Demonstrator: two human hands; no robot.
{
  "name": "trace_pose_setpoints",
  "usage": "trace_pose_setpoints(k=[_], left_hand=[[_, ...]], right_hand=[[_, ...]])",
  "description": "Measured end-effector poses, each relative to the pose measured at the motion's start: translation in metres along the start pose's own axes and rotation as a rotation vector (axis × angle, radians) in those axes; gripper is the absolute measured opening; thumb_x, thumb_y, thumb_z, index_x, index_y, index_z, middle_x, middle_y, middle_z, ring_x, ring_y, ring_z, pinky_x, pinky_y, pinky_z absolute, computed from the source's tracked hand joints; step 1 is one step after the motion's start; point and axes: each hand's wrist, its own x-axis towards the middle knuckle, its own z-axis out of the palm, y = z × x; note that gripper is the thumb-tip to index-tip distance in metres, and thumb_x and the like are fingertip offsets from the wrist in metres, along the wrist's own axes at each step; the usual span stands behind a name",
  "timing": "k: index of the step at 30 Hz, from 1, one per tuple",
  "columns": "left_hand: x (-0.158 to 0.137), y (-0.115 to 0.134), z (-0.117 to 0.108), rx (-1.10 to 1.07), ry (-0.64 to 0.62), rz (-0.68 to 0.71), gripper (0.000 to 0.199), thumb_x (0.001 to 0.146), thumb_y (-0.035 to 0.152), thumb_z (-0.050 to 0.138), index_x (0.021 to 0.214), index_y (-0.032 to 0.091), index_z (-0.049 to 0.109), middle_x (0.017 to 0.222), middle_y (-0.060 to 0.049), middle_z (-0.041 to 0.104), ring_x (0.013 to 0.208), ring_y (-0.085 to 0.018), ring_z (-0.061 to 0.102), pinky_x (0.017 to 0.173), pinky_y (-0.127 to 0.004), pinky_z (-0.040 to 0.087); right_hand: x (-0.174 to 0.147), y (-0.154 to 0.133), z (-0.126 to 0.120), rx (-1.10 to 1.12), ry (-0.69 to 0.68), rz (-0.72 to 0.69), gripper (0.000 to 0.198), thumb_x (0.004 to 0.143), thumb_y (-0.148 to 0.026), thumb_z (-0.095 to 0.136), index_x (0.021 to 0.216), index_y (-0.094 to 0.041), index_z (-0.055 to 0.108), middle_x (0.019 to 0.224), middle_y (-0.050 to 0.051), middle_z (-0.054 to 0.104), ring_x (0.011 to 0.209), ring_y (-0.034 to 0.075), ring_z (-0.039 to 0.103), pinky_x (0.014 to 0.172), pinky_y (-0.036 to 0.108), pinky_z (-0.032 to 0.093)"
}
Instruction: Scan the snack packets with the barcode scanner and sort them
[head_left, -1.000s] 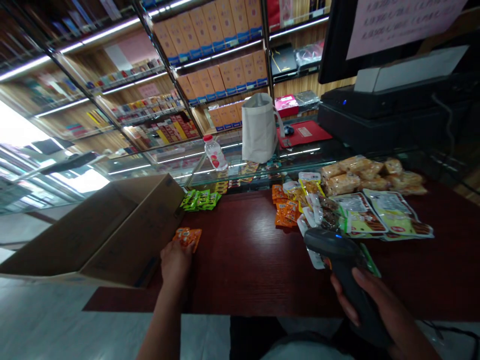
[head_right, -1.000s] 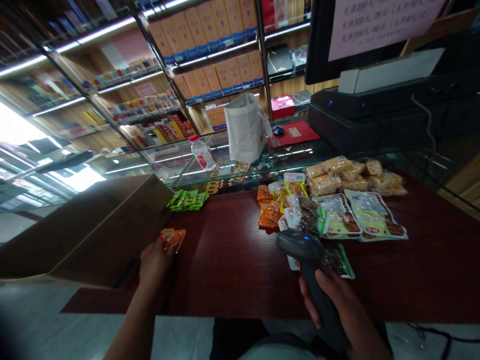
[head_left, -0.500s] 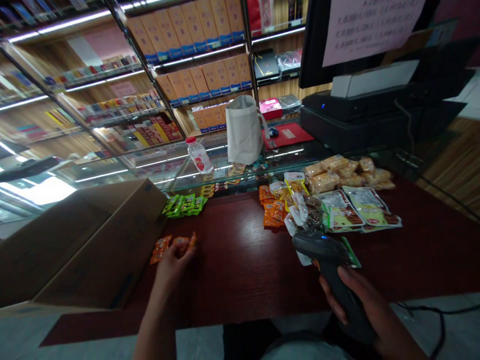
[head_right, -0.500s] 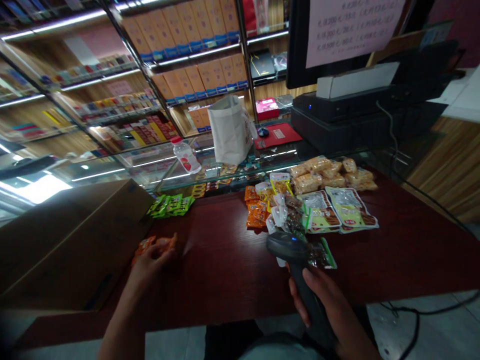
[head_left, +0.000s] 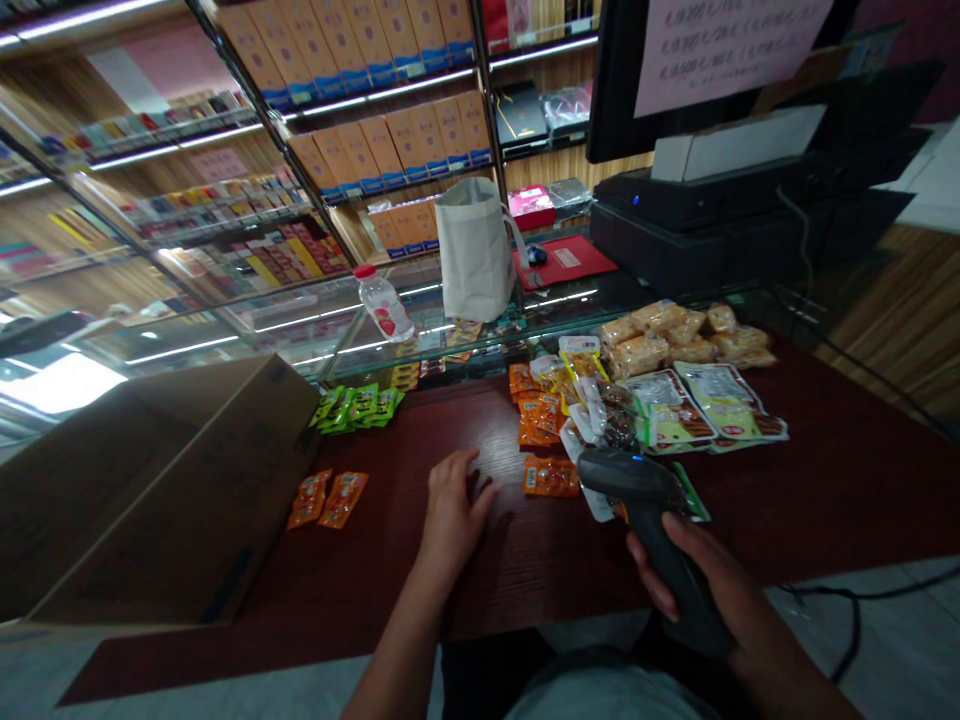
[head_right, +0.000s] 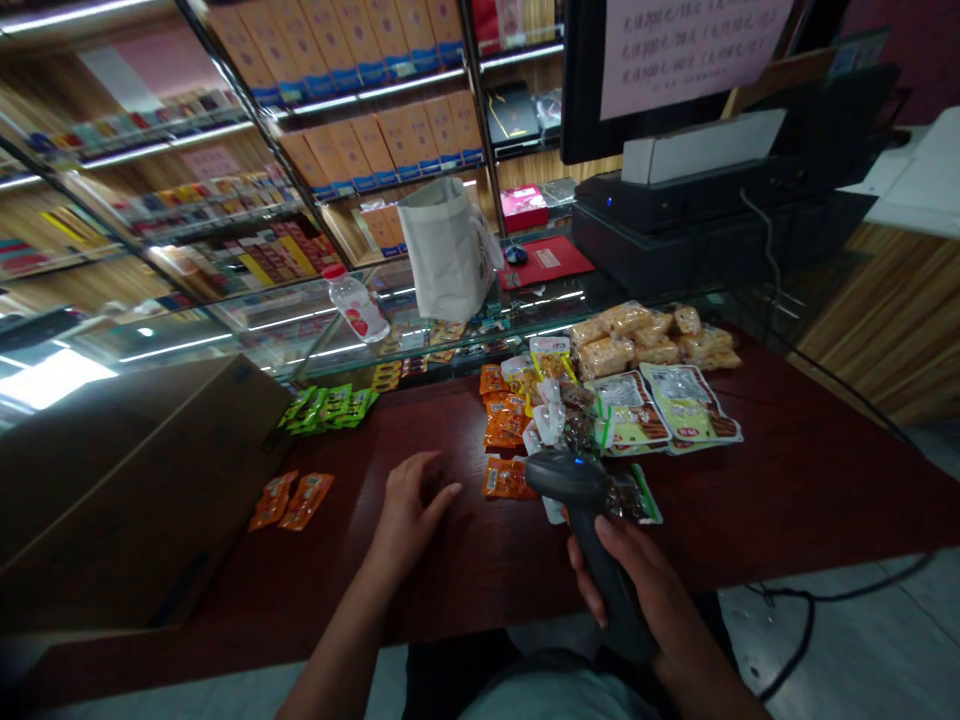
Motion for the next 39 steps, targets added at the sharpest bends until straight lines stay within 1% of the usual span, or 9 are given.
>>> trace_pose_setpoints(k=[5, 10, 15, 20, 27, 31, 33, 36, 39], left_hand=[[-0.003, 0.042, 0.032, -0.005, -0.345, 0.318, 0.052, 0.086, 0.028, 0.066, 0.136, 0.028, 0.054, 0.147, -0.01, 0.051, 0.138, -0.031, 0.042, 0.114, -0.055, 0.035], [0.001, 0.045, 0.028, -0.074, -0.479, 0.361, 0.024, 0.093, 0.029, 0.057, 0.115, 0.024, 0.065, 0.141, -0.009, 0.058, 0.14, -0.027, 0.04, 0.116, -0.05, 0.035], [-0.007, 0.024, 0.012, -0.099, -0.315, 0.272, 0.014, 0.09, 0.036, 0.062, 0.087, 0.022, 0.065, 0.124, -0.011, 0.066, 0.13, -0.029, 0.051, 0.111, -0.051, 0.039], [-0.023, 0.009, 0.032, 0.101, -0.022, -0.031, 0.059, 0.077, 0.047, 0.074, 0.124, 0.015, 0.058, 0.145, -0.023, 0.05, 0.141, -0.041, 0.038, 0.113, -0.065, 0.029], [-0.016, 0.009, 0.04, 0.013, -0.285, 0.011, 0.048, 0.087, 0.031, 0.06, 0.134, 0.024, 0.058, 0.154, -0.016, 0.044, 0.147, -0.033, 0.032, 0.118, -0.062, 0.018], [-0.014, 0.007, 0.036, 0.042, -0.167, -0.077, 0.064, 0.08, 0.04, 0.068, 0.137, 0.015, 0.052, 0.155, -0.024, 0.039, 0.147, -0.037, 0.031, 0.117, -0.063, 0.019], [-0.015, 0.009, 0.038, 0.097, -0.129, -0.132, 0.062, 0.073, 0.043, 0.075, 0.125, 0.012, 0.058, 0.153, -0.027, 0.041, 0.146, -0.041, 0.031, 0.116, -0.066, 0.017], [-0.02, 0.019, 0.042, 0.058, -0.17, -0.073, 0.032, 0.072, 0.033, 0.077, 0.097, 0.017, 0.065, 0.149, -0.022, 0.047, 0.142, -0.04, 0.037, 0.116, -0.064, 0.02], [-0.025, 0.034, 0.04, -0.083, -0.179, -0.018, 0.017, 0.077, 0.029, 0.071, 0.087, 0.021, 0.06, 0.129, -0.015, 0.064, 0.124, -0.033, 0.056, 0.106, -0.053, 0.041]], right_hand=[[0.0, -0.004, 0.003, 0.013, 0.01, 0.01, 0.039, 0.083, -0.054, 0.071, 0.095, -0.017, 0.071, 0.07, 0.002, 0.069, 0.036, 0.005, 0.046, 0.034, 0.016, 0.036], [-0.004, -0.006, 0.0, 0.007, 0.023, -0.002, 0.04, 0.081, -0.055, 0.073, 0.092, -0.017, 0.071, 0.068, 0.002, 0.068, 0.036, 0.006, 0.047, 0.033, 0.017, 0.036], [-0.004, -0.005, -0.009, -0.008, 0.039, 0.01, 0.044, 0.079, -0.056, 0.074, 0.095, -0.016, 0.071, 0.069, 0.004, 0.069, 0.037, 0.008, 0.048, 0.034, 0.019, 0.039], [-0.003, -0.006, -0.005, -0.005, 0.02, -0.007, 0.044, 0.079, -0.057, 0.074, 0.095, -0.016, 0.071, 0.069, 0.003, 0.068, 0.037, 0.008, 0.047, 0.034, 0.019, 0.039], [-0.003, -0.003, 0.001, 0.005, -0.024, -0.009, 0.038, 0.084, -0.052, 0.071, 0.098, -0.017, 0.071, 0.07, 0.003, 0.069, 0.039, 0.007, 0.051, 0.035, 0.016, 0.039], [-0.005, 0.0, -0.001, 0.031, -0.007, -0.004, 0.037, 0.085, -0.051, 0.07, 0.098, -0.016, 0.072, 0.071, 0.003, 0.069, 0.038, 0.006, 0.05, 0.035, 0.015, 0.038], [-0.005, 0.002, -0.003, 0.043, -0.004, 0.0, 0.036, 0.085, -0.05, 0.07, 0.098, -0.016, 0.072, 0.071, 0.002, 0.069, 0.039, 0.006, 0.051, 0.035, 0.015, 0.038], [-0.004, 0.003, -0.004, 0.045, -0.02, 0.0, 0.037, 0.084, -0.051, 0.071, 0.097, -0.016, 0.071, 0.07, 0.002, 0.069, 0.038, 0.007, 0.051, 0.035, 0.016, 0.039], [-0.004, 0.003, -0.003, 0.04, -0.044, 0.0, 0.039, 0.083, -0.053, 0.072, 0.097, -0.016, 0.071, 0.07, 0.002, 0.069, 0.038, 0.006, 0.051, 0.034, 0.015, 0.039]])
